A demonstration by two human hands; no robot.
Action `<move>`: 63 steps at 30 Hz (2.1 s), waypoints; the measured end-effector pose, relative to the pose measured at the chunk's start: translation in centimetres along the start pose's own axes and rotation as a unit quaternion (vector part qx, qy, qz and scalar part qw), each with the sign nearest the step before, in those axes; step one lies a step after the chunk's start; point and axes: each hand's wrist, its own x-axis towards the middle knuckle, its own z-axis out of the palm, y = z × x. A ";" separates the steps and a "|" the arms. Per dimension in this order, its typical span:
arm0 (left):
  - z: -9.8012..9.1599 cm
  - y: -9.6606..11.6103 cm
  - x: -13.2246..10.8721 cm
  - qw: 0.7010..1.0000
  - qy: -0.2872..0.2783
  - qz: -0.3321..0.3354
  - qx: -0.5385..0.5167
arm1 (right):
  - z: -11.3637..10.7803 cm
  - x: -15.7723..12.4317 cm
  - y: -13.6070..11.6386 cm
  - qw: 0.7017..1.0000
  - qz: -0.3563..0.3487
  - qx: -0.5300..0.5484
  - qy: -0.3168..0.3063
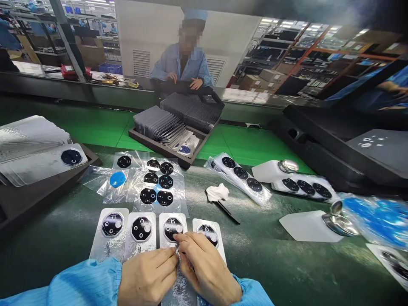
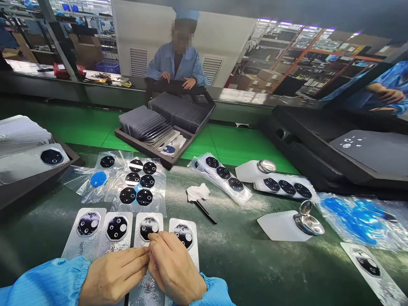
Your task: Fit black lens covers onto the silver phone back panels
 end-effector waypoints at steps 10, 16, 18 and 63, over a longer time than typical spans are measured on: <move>0.1 -0.6 -0.2 0.991 -0.030 -0.096 -0.090 | 0.1 -0.7 1.3 0.959 0.197 0.153 0.133; -0.2 -2.2 1.7 0.945 -0.058 -0.287 -0.147 | 0.3 -0.2 1.6 0.952 0.224 0.170 0.120; 0.0 -2.6 2.2 0.933 -0.079 -0.306 -0.171 | 0.4 -0.2 1.6 0.958 0.214 0.157 0.107; -0.9 -4.8 4.5 0.925 -0.246 -0.255 -0.138 | 0.7 -1.0 0.5 0.991 0.109 0.027 0.068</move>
